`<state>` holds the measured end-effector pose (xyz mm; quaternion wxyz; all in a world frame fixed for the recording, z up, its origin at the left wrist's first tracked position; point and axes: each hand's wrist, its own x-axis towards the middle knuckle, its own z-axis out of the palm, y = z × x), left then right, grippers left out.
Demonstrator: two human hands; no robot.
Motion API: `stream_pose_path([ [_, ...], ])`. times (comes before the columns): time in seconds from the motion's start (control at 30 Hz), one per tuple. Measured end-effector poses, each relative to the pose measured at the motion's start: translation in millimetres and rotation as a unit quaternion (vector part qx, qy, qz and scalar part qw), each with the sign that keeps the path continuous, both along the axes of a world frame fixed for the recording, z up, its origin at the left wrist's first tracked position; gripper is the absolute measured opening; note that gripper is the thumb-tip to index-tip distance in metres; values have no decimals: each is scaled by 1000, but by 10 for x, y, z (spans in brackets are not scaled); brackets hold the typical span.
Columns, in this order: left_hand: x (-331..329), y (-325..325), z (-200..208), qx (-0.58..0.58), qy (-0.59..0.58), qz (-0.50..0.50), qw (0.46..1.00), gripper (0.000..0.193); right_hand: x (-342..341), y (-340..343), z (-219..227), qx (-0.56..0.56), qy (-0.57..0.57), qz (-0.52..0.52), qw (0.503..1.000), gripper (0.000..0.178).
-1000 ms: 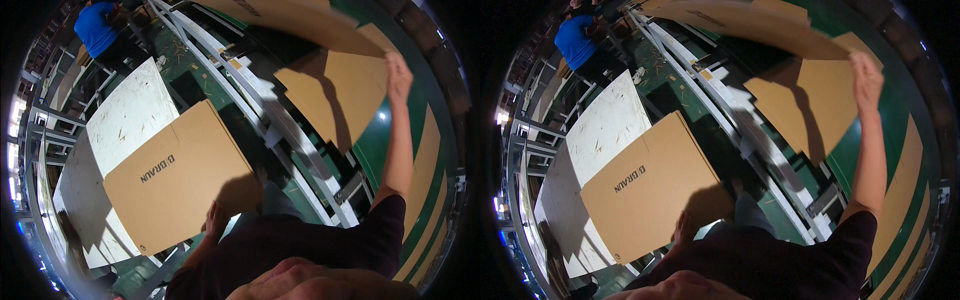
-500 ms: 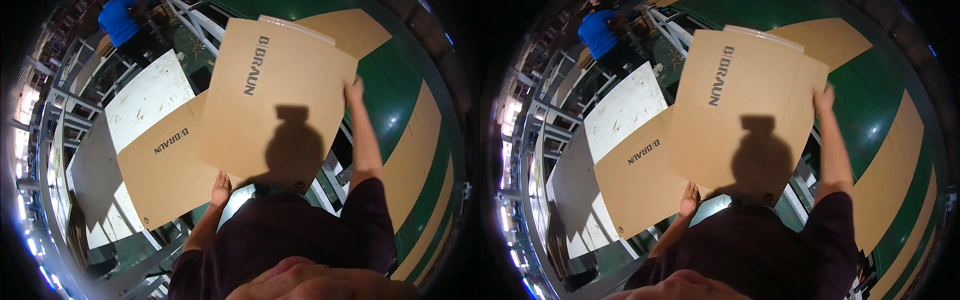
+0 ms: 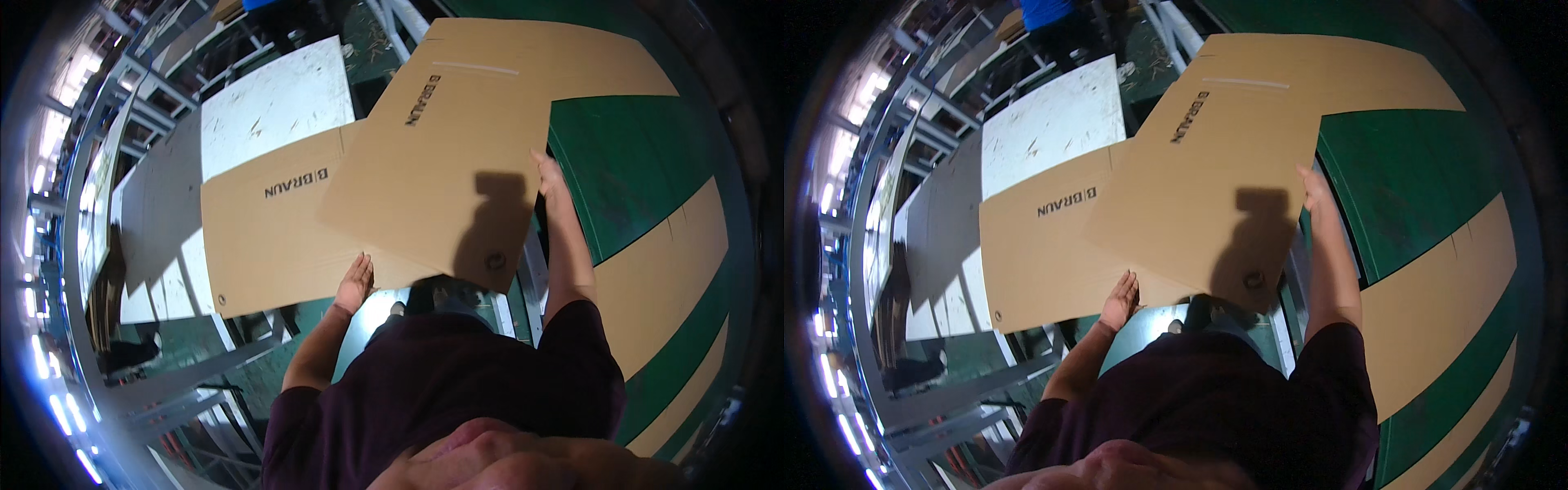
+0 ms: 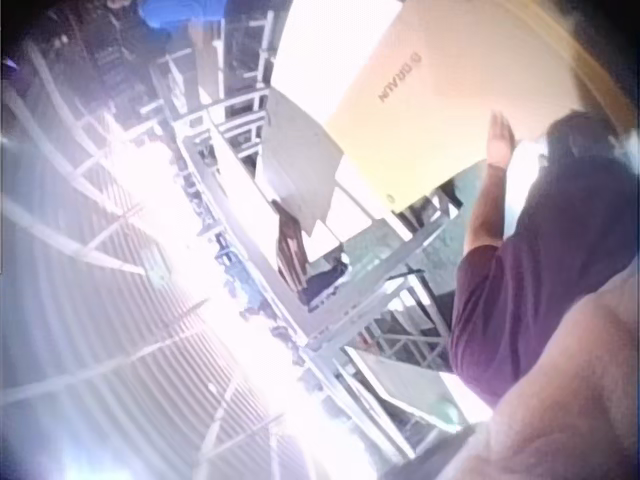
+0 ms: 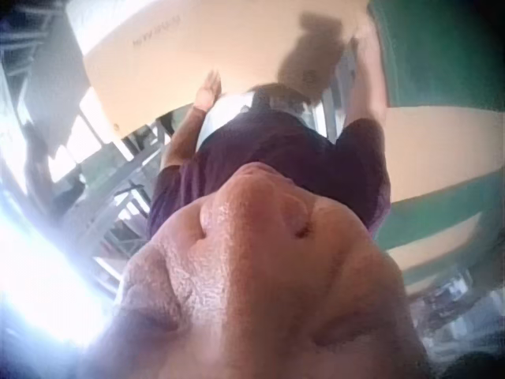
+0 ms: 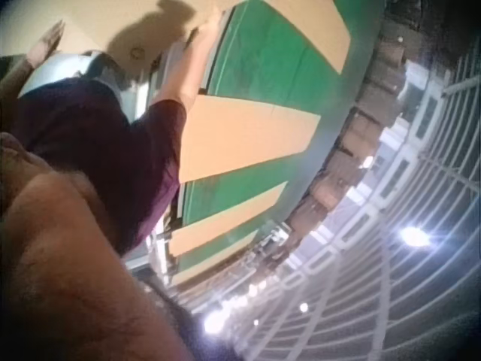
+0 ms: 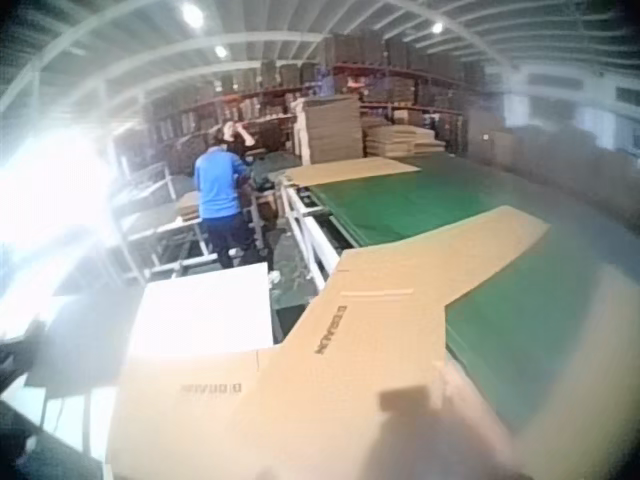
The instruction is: The person folds flat cardboard sheets marked with 'B. BRAUN' on a workbench. They repeatedly pick up sheets, fold them along pre-scored lines, and place the folded pieces onto a conveyor belt.
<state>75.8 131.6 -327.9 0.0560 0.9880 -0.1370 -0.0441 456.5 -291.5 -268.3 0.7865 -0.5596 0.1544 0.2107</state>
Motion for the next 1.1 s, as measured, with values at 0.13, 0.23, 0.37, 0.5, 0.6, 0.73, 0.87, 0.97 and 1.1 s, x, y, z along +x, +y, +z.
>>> stream_pose_path([
  [0.13,-67,48,-18,-82,-37,23,996,68,-182,849,647,93,-35,-4,995,31],
  [0.23,-178,-28,-38,-51,-55,77,994,59,-1175,1735,566,89,-75,26,993,26],
  [0.37,-234,7,-189,-173,-82,81,978,41,-2929,3073,628,178,71,221,956,24],
  [0.5,-397,2,-326,-253,163,176,937,33,-4000,4034,262,229,139,314,911,25],
  [0.6,-812,-157,-238,-278,38,221,934,30,-4396,4456,-56,212,267,399,851,30],
  [0.73,-1314,-104,-16,-277,-5,235,932,26,-4507,4661,-327,96,281,564,771,39],
  [0.87,-1668,251,274,-330,81,218,915,17,-4178,4223,-112,11,9,566,825,35],
  [0.97,-1432,248,578,-299,29,266,916,12,-3400,3408,-478,-52,-257,345,901,24],
  [1.1,-718,38,782,-228,-111,117,960,39,-1989,1987,-394,-553,-363,82,745,35],
])
